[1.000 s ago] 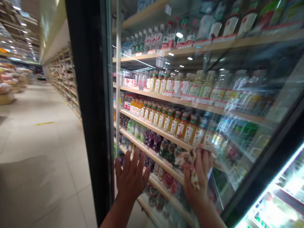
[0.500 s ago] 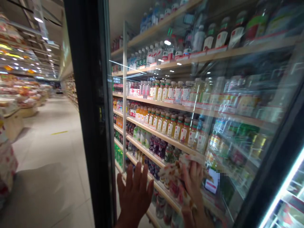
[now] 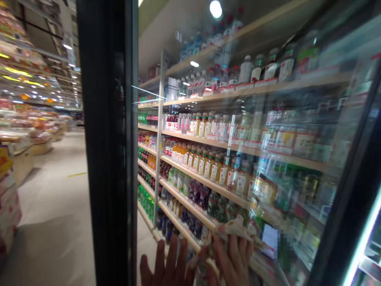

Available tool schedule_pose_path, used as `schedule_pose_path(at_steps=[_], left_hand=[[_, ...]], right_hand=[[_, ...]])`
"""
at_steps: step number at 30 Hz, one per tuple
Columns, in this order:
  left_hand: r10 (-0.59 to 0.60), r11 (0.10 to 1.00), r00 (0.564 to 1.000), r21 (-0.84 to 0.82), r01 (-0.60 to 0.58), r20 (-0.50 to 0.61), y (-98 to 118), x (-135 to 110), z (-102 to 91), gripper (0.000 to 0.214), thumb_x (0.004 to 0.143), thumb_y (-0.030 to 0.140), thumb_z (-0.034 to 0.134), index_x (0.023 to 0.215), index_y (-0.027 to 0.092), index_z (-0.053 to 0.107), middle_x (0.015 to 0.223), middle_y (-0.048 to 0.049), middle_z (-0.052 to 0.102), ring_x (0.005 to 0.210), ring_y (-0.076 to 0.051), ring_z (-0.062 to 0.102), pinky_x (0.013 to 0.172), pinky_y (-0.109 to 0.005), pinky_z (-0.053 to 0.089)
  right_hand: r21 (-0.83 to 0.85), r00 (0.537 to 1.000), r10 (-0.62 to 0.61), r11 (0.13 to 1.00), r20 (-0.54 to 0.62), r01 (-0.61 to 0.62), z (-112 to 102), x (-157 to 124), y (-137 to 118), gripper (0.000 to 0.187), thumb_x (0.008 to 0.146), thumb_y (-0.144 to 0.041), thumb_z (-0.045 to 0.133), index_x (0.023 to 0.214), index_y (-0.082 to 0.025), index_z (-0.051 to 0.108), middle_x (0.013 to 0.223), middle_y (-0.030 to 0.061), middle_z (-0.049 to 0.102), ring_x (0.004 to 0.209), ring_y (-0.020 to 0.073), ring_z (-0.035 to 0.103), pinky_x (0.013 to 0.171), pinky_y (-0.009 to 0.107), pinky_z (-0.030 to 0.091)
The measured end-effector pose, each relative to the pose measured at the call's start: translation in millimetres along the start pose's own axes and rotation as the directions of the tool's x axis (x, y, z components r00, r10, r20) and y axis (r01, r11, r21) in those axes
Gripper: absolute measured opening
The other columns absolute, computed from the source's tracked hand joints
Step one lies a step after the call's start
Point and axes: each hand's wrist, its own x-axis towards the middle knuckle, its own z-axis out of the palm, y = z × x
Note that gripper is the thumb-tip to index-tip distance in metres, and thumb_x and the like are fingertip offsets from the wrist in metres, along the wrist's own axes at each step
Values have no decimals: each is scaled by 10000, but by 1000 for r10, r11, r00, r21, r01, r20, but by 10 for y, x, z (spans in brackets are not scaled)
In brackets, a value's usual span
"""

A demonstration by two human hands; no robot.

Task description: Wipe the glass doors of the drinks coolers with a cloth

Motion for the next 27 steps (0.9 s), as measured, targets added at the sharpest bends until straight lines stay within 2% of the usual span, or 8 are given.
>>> schedule_pose_path(at_steps=[3,7,13,16,18,21,24,27], left_hand=[[-85,996,996,-12,85,19,148,85,-166,661,1047,413,444,1630,265,171,1682,-52,163,1578,-243,94,1290,-536,1],[-77,997,996,26,76,42,266,127,-397,657,1055,417,428,1631,249,159,1682,-62,152,1579,-243,81,1287,-536,-2],[29,989,1000,142,-28,-5,430,209,-744,684,1033,290,497,1626,166,180,1679,-119,161,1577,-267,81,1288,-531,10],[17,986,1000,165,-19,12,517,203,-872,701,1022,288,535,1623,166,196,1667,-140,205,1576,-269,89,1288,-538,24],[29,983,999,182,-33,21,558,166,-941,713,1015,305,555,1620,153,210,1658,-156,228,1575,-282,92,1286,-549,22],[20,979,999,203,-25,25,607,102,-1031,718,1014,336,564,1618,149,224,1648,-166,253,1573,-293,107,1283,-567,30],[15,975,999,221,-23,38,653,64,-1104,721,1011,361,572,1616,152,239,1631,-169,297,1571,-293,127,1282,-571,39],[27,971,999,235,-37,44,680,58,-1144,742,1000,355,595,1618,154,236,1617,-173,330,1570,-295,131,1281,-574,42]], right_hand=[[43,998,2,999,70,-5,-139,-66,-51,698,963,-305,456,1626,-204,264,1513,177,482,1571,397,97,1213,738,81],[122,994,54,990,93,-65,-326,-138,-142,687,930,-170,508,1596,-187,339,1541,165,460,1565,368,165,1234,653,186],[320,985,-134,943,108,93,-719,-11,131,590,952,-111,467,1534,-206,442,1546,79,484,1538,272,290,1285,503,180],[292,998,62,955,-28,-51,-821,148,489,608,956,-98,508,1542,-239,429,1588,91,429,1533,312,296,1256,608,201],[277,953,274,933,-128,-231,-850,251,630,600,975,-116,501,1554,-244,410,1613,121,381,1548,344,244,1221,682,215],[276,911,396,893,-111,-355,-906,321,535,641,1017,-235,477,1619,-219,257,1669,179,219,1564,392,147,1175,747,230],[276,962,268,921,59,-274,-1013,287,251,723,1030,-388,455,1645,-195,128,1692,198,84,1564,429,79,1157,761,243],[264,987,130,952,99,-152,-1091,267,231,668,1031,-320,453,1638,-252,182,1685,151,187,1564,396,136,1189,717,243]])
